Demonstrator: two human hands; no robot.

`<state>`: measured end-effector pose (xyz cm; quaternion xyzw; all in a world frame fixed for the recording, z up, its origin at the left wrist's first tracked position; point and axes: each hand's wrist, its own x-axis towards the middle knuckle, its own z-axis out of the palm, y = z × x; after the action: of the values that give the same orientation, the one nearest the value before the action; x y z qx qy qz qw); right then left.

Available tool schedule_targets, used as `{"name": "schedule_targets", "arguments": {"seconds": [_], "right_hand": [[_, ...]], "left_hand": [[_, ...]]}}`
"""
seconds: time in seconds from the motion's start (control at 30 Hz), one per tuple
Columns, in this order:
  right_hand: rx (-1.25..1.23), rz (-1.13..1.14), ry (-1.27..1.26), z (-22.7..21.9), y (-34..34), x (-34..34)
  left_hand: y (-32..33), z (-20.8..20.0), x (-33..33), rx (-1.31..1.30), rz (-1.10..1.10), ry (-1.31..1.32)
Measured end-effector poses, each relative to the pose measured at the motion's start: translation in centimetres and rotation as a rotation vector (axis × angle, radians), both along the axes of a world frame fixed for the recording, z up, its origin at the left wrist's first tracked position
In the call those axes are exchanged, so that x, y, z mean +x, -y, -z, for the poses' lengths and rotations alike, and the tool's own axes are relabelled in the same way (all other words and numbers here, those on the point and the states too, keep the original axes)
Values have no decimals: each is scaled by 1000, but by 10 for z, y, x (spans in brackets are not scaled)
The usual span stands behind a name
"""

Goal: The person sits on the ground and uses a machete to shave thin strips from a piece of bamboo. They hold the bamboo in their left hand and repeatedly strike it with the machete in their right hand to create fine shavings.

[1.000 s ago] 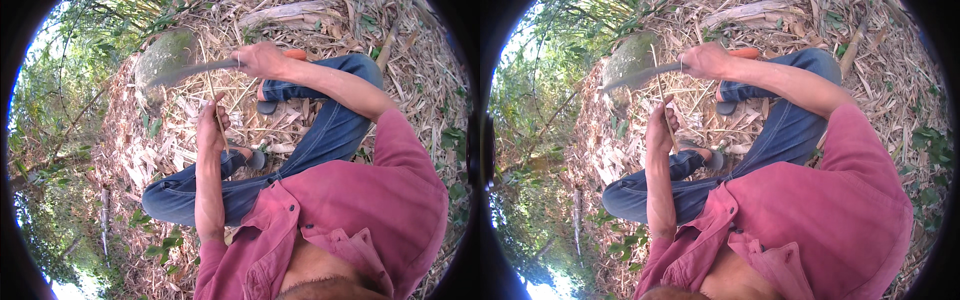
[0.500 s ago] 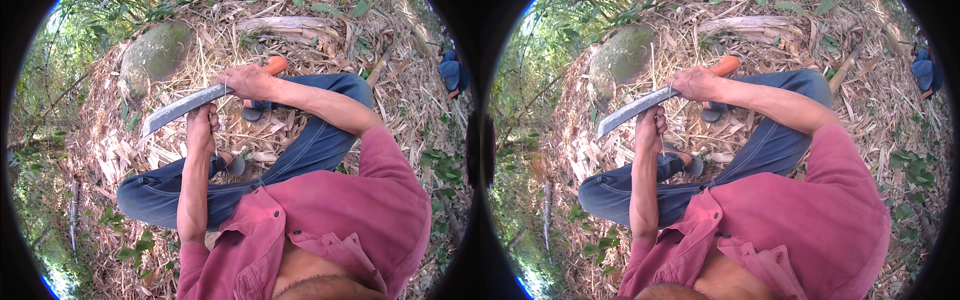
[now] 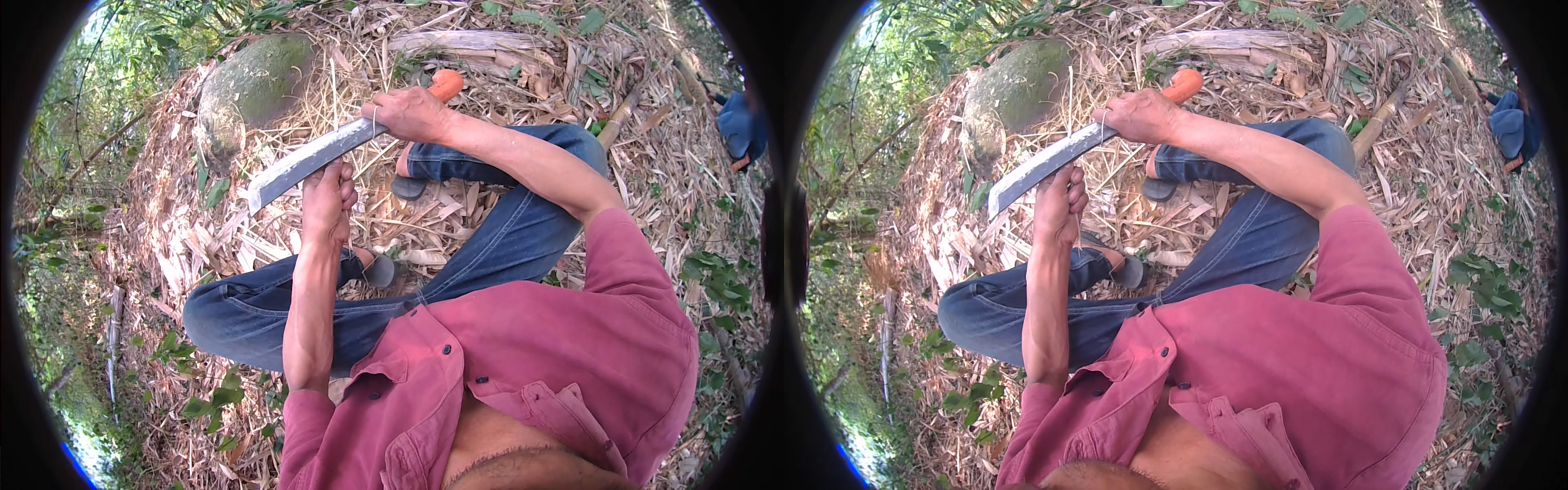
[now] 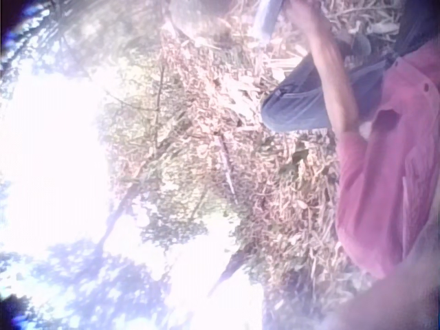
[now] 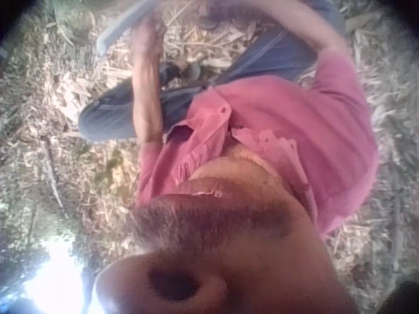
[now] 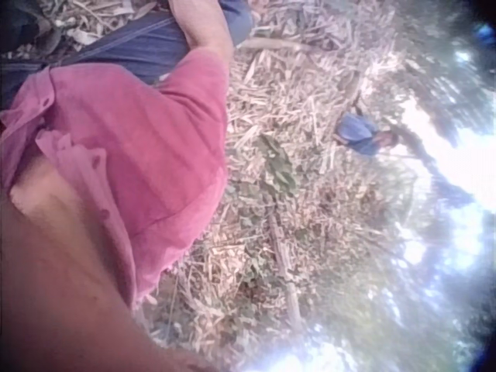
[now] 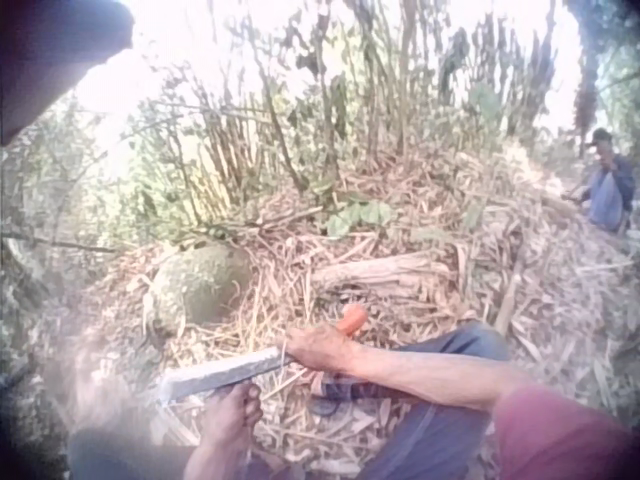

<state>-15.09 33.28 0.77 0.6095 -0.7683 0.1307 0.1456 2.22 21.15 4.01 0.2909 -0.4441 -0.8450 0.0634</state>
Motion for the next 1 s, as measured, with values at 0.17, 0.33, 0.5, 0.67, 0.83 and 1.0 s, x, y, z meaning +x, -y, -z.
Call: {"name": "schedule_targets", "arguments": {"seconds": [0.17,0.33,0.5,0.67,0.83,1.0], "right_hand": [[-19,-20,-37,1,-1,-6],[-23,27,-81,1,-3,-20],[-3,87,-90,1,-19,-33],[191,607,224,-1,-49,-110],[3,446,133,-39,-48,-62],[43,106,2,-19,-9,12]], "left_hand": [[-4,-3,1,-4,-16,-8],[5,-4,7,5,-5,-44],[0,-14,10,69,-3,-45],[0,-1,46,49,35,22],[10,13,41,-8,-8,25],[7,9,32,-148,1,28]]}}
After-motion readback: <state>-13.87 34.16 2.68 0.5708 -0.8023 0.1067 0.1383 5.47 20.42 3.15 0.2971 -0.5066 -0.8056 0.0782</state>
